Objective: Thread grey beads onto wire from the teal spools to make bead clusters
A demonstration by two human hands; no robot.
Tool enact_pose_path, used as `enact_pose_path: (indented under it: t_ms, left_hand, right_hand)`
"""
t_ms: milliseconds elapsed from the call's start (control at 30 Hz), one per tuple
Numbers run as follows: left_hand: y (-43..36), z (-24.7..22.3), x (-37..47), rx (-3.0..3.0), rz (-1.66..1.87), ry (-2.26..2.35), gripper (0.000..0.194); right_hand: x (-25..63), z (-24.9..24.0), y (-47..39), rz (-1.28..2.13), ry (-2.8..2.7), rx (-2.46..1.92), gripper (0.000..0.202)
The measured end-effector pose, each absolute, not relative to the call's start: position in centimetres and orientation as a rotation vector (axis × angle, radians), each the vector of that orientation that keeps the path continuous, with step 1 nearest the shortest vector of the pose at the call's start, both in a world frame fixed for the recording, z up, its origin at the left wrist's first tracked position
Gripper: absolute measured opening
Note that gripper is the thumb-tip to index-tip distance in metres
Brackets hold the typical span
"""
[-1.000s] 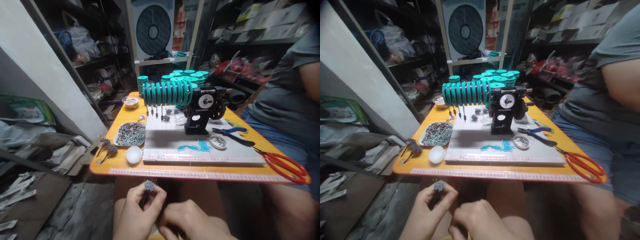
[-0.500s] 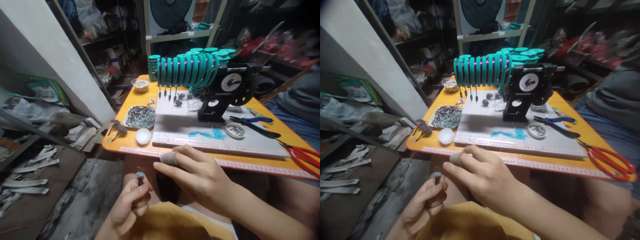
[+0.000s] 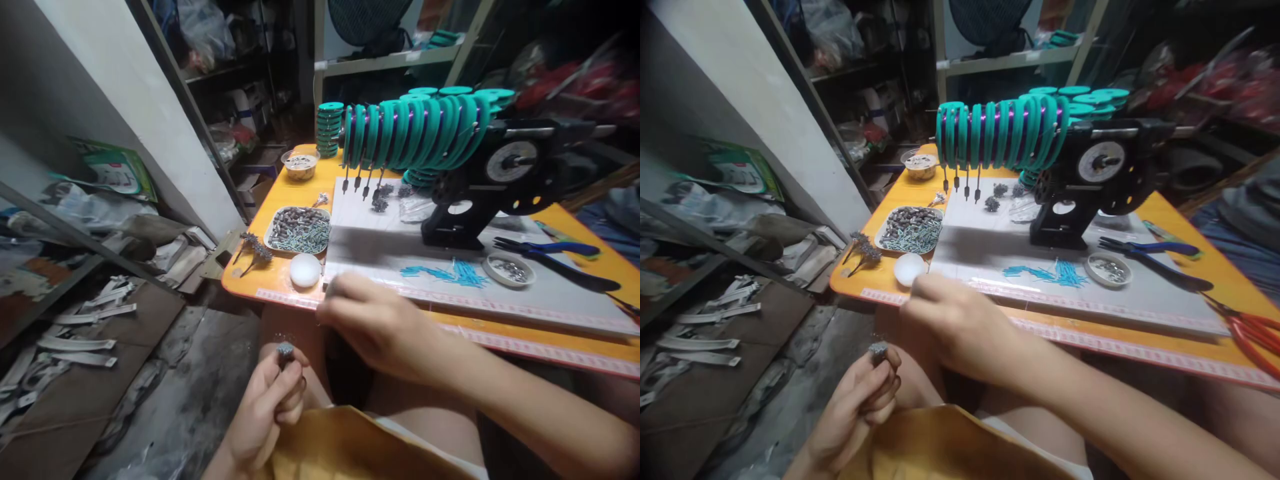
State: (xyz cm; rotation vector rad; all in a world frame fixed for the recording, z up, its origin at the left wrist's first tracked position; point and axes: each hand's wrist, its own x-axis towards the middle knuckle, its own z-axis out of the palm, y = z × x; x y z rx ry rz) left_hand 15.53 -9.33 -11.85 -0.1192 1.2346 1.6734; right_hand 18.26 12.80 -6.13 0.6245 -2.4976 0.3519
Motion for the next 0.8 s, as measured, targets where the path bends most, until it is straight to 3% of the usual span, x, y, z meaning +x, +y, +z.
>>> enact_pose_path:
  t_ms: [100, 300, 600, 800]
  left_hand:
    - [-8.8, -11.7, 16.0, -0.117, 1.779, 1.197, 0.048]
    - [-7.8, -11.5, 16.8, -0.078, 1.898, 1.206, 0.042]
    - [-8.0, -11.4, 15.9, 0.003, 1.933, 1.403, 0.047]
    - [-7.1, -10.6, 15.9, -0.042, 2.035, 1.315, 0.046]
  right_hand:
    - [16.0, -4.7, 14.5, 0.246, -2.55, 0.429, 0.032]
    - [12.3, -4.5, 14.4, 0.072, -2.749, 0.529, 0.016]
    - [13.0, -5.2, 14.3, 0.007, -2.757, 0.532, 0.019]
    - [16.0, -6.6, 14.8, 0.076, -2.555, 0.283, 0.037]
